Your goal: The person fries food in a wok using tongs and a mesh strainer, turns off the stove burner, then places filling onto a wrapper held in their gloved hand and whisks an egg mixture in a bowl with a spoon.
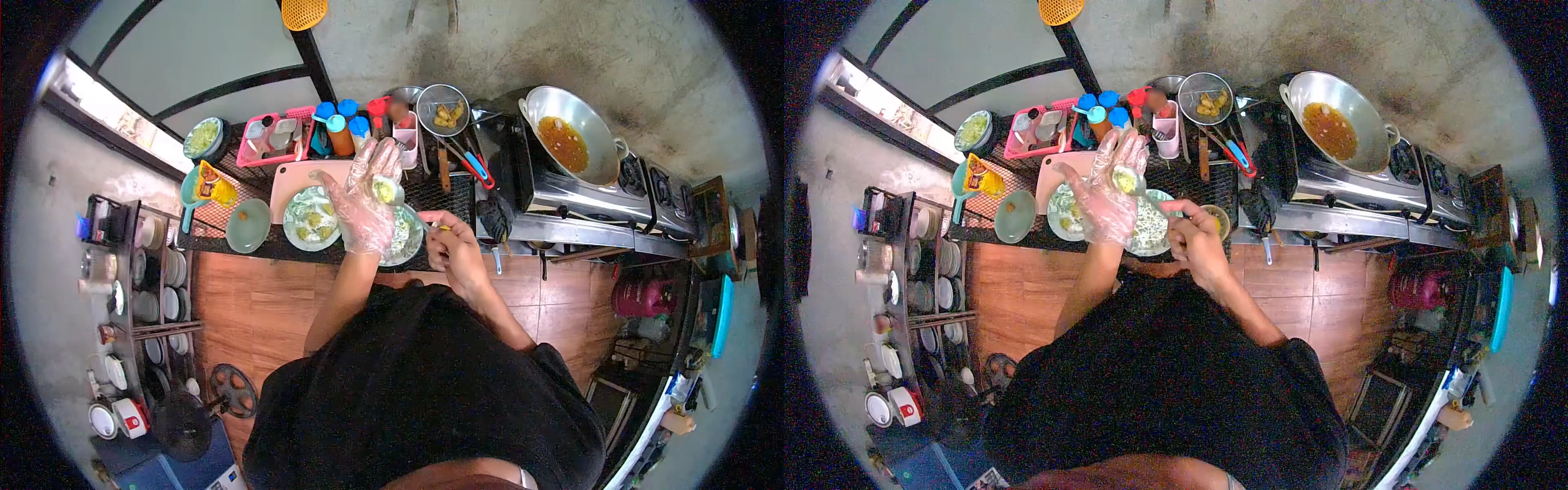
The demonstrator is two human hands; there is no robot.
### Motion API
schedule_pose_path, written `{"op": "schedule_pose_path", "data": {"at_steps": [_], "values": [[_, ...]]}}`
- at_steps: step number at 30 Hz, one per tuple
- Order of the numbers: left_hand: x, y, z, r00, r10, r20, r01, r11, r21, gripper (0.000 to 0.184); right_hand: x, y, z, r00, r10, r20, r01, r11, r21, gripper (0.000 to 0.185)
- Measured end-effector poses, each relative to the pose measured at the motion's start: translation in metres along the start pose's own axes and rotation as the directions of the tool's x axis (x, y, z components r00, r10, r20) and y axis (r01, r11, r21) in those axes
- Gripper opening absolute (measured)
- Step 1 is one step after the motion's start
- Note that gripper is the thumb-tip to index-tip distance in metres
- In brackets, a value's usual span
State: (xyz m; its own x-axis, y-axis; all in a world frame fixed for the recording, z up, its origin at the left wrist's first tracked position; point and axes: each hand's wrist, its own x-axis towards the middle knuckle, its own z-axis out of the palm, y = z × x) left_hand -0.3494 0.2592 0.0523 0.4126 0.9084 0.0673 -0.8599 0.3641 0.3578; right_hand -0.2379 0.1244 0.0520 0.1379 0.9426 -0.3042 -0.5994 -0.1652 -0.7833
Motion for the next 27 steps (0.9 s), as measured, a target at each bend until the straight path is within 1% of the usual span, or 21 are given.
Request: {"op": "schedule_pose_path", "data": {"at_steps": [1, 2, 3, 4, 5, 6, 7, 9, 10, 12, 13, 16, 17, 19, 22, 23, 25, 26, 27], "values": [[0.000, 0.000, -0.001, 1.000, 0.001, 0.000, -0.001, 1.000, 0.000, 0.098, 0.001, 0.000, -0.001, 0.998, -0.056, -0.007, 0.056, 0.998, -0.005, 0.025], [0.001, 0.001, -0.002, 0.999, -0.018, 0.033, 0.020, 0.999, -0.039, 0.100, 0.000, -0.004, -0.001, 0.995, -0.095, -0.025, 0.092, 0.992, -0.084, 0.025], [0.001, 0.001, -0.002, 0.997, -0.036, 0.067, 0.042, 0.996, -0.077, 0.102, 0.003, -0.002, -0.002, 0.995, -0.095, -0.025, 0.093, 0.992, -0.084, 0.025], [-0.001, 0.003, -0.001, 0.997, -0.036, 0.067, 0.042, 0.996, -0.077, 0.102, 0.007, 0.002, -0.002, 0.951, -0.309, -0.022, 0.289, 0.911, -0.296, 0.025], [-0.003, 0.005, 0.003, 0.995, -0.082, 0.053, 0.087, 0.991, -0.101, 0.103, 0.008, 0.005, -0.003, 0.864, -0.503, 0.027, 0.450, 0.747, -0.488, 0.024], [-0.006, 0.006, 0.006, 0.991, -0.128, 0.039, 0.132, 0.983, -0.126, 0.105, 0.006, 0.003, -0.006, 0.849, -0.527, 0.048, 0.432, 0.638, -0.637, 0.025], [-0.007, 0.006, 0.008, 0.991, -0.129, 0.039, 0.133, 0.983, -0.126, 0.105, 0.005, 0.002, -0.003, 0.849, -0.527, 0.047, 0.432, 0.638, -0.637, 0.025], [-0.007, 0.004, 0.013, 0.985, -0.154, 0.080, 0.169, 0.956, -0.239, 0.106, 0.002, -0.005, 0.007, 0.690, -0.705, 0.162, 0.551, 0.367, -0.749, 0.027], [-0.007, 0.004, 0.015, 0.985, -0.153, 0.081, 0.168, 0.956, -0.239, 0.106, 0.000, -0.008, 0.008, 0.690, -0.705, 0.163, 0.552, 0.367, -0.749, 0.027], [-0.009, 0.004, 0.020, 0.983, -0.159, 0.091, 0.179, 0.940, -0.291, 0.107, -0.005, -0.011, 0.009, 0.783, -0.585, 0.210, 0.450, 0.301, -0.841, 0.032], [-0.009, 0.004, 0.021, 0.983, -0.160, 0.090, 0.179, 0.940, -0.291, 0.107, -0.004, -0.008, 0.009, 0.714, -0.647, 0.267, 0.496, 0.199, -0.845, 0.029], [-0.009, 0.006, 0.024, 0.983, -0.168, 0.072, 0.183, 0.923, -0.339, 0.106, -0.007, -0.009, 0.011, 0.714, -0.645, 0.271, 0.492, 0.187, -0.850, 0.030], [-0.009, 0.006, 0.023, 0.982, -0.164, 0.095, 0.187, 0.915, -0.357, 0.106, -0.006, -0.008, 0.010, 0.715, -0.644, 0.272, 0.491, 0.187, -0.851, 0.030], [-0.009, 0.005, 0.022, 0.980, -0.161, 0.119, 0.194, 0.907, -0.374, 0.105, -0.003, -0.004, 0.008, 0.644, -0.712, 0.279, 0.580, 0.217, -0.785, 0.032], [-0.008, 0.006, 0.019, 0.980, -0.158, 0.119, 0.192, 0.906, -0.378, 0.103, -0.004, -0.006, 0.010, 0.657, -0.700, 0.280, 0.562, 0.207, -0.801, 0.034], [-0.009, 0.006, 0.020, 0.982, -0.164, 0.096, 0.189, 0.901, -0.392, 0.104, -0.005, -0.006, 0.009, 0.659, -0.699, 0.278, 0.560, 0.209, -0.802, 0.034], [-0.009, 0.006, 0.022, 0.982, -0.172, 0.077, 0.189, 0.896, -0.403, 0.104, -0.003, -0.006, 0.007, 0.675, -0.674, 0.300, 0.526, 0.154, -0.836, 0.037], [-0.009, 0.006, 0.023, 0.983, -0.167, 0.077, 0.184, 0.900, -0.395, 0.104, -0.004, -0.006, 0.008, 0.673, -0.675, 0.302, 0.528, 0.153, -0.835, 0.037], [-0.010, 0.006, 0.024, 0.984, -0.162, 0.075, 0.179, 0.905, -0.387, 0.103, -0.005, -0.006, 0.008, 0.663, -0.677, 0.321, 0.525, 0.114, -0.843, 0.037]]}}
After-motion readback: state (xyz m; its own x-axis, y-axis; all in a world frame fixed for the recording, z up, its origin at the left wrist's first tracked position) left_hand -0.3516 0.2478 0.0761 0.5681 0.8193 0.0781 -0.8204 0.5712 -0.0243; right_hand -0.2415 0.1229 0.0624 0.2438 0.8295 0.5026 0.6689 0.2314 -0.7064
